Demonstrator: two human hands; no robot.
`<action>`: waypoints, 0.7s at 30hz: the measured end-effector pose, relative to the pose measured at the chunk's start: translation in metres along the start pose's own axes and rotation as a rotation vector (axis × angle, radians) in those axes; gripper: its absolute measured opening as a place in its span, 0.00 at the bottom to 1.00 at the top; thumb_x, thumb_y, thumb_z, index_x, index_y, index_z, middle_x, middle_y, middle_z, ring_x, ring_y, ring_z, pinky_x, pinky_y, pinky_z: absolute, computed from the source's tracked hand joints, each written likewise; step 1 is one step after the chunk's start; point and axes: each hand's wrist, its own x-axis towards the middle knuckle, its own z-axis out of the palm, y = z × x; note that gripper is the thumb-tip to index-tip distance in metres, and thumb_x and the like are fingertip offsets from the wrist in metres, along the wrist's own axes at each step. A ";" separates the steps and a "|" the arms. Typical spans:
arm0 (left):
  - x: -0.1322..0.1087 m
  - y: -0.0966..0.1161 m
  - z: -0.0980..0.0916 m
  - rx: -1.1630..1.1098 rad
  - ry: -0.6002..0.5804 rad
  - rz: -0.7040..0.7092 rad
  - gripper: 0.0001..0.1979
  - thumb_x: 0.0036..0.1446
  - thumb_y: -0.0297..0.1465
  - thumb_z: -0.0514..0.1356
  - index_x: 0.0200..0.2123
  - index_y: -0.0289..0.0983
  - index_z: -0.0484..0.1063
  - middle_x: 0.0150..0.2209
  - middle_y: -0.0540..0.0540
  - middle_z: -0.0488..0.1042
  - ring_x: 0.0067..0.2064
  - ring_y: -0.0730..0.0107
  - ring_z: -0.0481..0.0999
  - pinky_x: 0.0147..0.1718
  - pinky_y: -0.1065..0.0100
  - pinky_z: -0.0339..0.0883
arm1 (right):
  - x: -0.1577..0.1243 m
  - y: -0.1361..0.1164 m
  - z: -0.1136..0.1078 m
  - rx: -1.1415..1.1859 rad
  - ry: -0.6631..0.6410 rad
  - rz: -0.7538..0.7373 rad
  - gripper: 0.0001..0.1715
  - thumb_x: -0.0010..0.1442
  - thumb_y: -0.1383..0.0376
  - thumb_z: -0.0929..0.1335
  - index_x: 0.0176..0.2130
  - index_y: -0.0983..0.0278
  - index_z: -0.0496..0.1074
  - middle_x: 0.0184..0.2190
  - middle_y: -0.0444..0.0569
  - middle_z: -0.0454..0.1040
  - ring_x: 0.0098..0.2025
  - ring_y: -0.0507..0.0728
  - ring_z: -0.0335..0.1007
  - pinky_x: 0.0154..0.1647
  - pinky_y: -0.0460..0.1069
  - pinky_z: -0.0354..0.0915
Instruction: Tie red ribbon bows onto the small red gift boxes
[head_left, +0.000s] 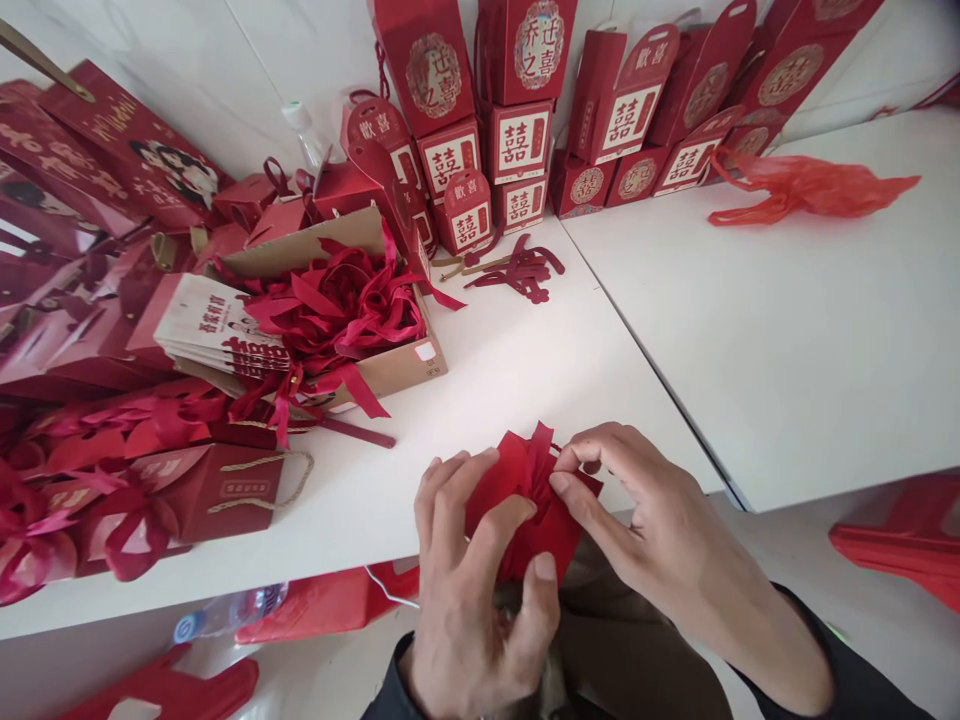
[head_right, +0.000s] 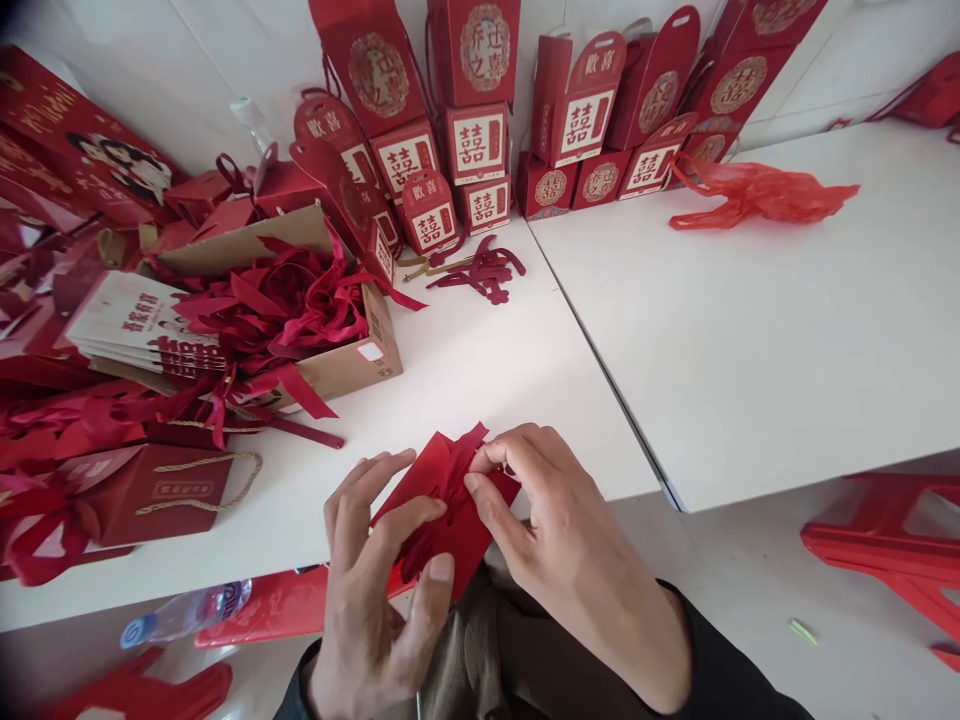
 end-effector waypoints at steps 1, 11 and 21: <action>0.002 -0.001 0.000 0.012 -0.023 0.027 0.11 0.61 0.26 0.58 0.46 0.41 0.69 0.61 0.40 0.64 0.64 0.49 0.60 0.62 0.43 0.55 | 0.000 0.000 0.000 -0.003 0.009 -0.006 0.06 0.74 0.62 0.63 0.41 0.56 0.67 0.41 0.44 0.72 0.36 0.55 0.69 0.23 0.49 0.58; 0.005 -0.007 0.001 -0.010 -0.039 0.081 0.10 0.61 0.25 0.57 0.46 0.40 0.69 0.62 0.41 0.63 0.64 0.50 0.61 0.65 0.42 0.50 | 0.001 0.002 0.002 -0.019 0.032 -0.030 0.05 0.74 0.64 0.63 0.41 0.56 0.66 0.40 0.43 0.72 0.37 0.55 0.69 0.27 0.49 0.62; 0.000 -0.009 -0.002 -0.062 -0.002 -0.034 0.04 0.63 0.27 0.55 0.38 0.41 0.68 0.60 0.44 0.68 0.65 0.53 0.61 0.63 0.50 0.54 | 0.007 0.008 0.001 0.010 0.035 -0.031 0.07 0.74 0.61 0.64 0.40 0.56 0.68 0.41 0.43 0.72 0.42 0.54 0.70 0.37 0.49 0.67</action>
